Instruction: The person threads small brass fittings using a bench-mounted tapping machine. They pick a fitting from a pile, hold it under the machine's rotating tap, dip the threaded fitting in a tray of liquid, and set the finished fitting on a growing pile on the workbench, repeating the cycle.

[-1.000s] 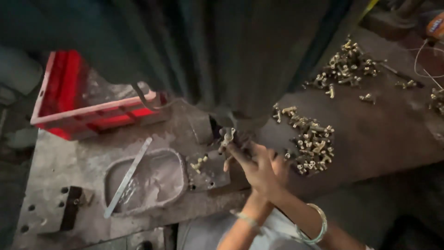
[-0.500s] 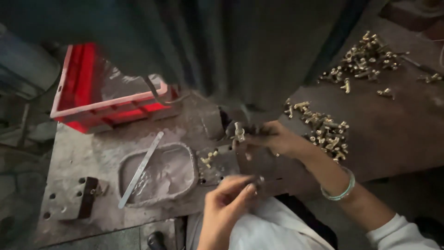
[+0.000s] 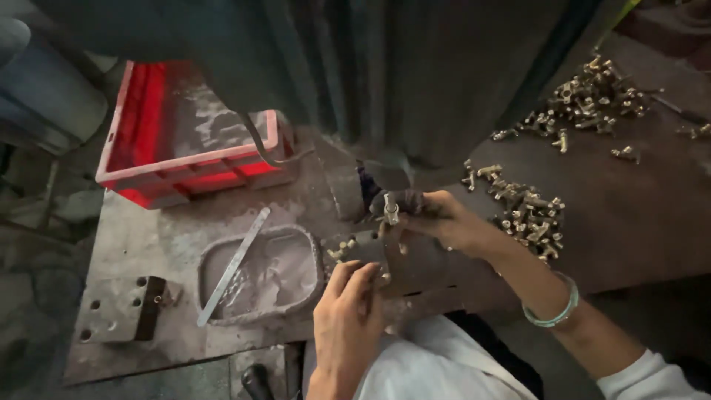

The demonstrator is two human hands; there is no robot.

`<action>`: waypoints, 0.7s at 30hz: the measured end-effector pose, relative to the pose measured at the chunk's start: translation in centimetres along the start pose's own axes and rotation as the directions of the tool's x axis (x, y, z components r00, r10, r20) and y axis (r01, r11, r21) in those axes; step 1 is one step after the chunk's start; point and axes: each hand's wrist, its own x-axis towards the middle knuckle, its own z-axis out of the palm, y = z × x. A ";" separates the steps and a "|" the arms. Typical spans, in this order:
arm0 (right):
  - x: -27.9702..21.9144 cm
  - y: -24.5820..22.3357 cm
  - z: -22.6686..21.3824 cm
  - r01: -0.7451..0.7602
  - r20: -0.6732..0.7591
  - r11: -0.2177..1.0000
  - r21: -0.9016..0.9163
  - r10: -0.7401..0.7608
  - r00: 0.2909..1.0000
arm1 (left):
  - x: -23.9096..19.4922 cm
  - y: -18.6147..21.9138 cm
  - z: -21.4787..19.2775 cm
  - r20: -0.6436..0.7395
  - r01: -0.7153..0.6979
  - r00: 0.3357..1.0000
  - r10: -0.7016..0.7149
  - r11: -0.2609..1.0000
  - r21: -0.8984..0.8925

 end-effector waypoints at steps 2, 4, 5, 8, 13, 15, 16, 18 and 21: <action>-0.1 -1.4 1.0 -0.023 -0.010 1.000 -0.019 0.023 1.000 | 0.0 -0.5 0.6 -0.077 -0.078 0.994 0.074 0.996 -0.053; -0.5 -1.6 0.9 -0.053 -0.016 0.998 -0.039 0.052 0.999 | 0.0 -2.7 2.0 -0.161 -0.152 0.978 0.134 0.983 -0.101; -0.7 -1.1 0.5 -0.025 -0.012 0.997 -0.079 0.024 1.000 | -0.1 -4.6 2.9 -0.124 -0.332 0.935 0.334 0.943 0.032; -0.5 0.6 0.2 -0.005 -0.044 0.989 -0.145 -0.001 0.999 | 0.6 -7.0 3.2 -0.002 -0.509 0.855 0.518 0.840 0.190; -0.3 -0.9 0.8 -0.073 -0.056 0.997 0.038 0.075 0.996 | 0.2 -5.5 2.4 0.034 -0.397 0.917 0.398 0.899 0.186; -0.4 -1.2 1.6 -0.035 -0.058 0.999 0.033 0.037 0.998 | 0.6 -5.2 2.2 0.139 -0.476 0.879 0.456 0.857 0.198; -0.4 -0.8 1.8 -0.035 -0.064 0.999 0.035 0.038 0.997 | 0.5 -5.2 2.0 0.144 -0.478 0.878 0.457 0.856 0.196; -0.6 -0.2 1.7 -0.038 -0.099 0.999 -0.014 0.037 0.994 | 0.1 -5.1 2.2 0.078 -0.409 0.912 0.402 0.897 0.168; -0.4 -0.5 1.8 -0.028 -0.124 0.999 -0.036 0.023 0.992 | -1.5 -4.7 1.4 -0.024 -0.253 0.965 0.260 0.953 0.168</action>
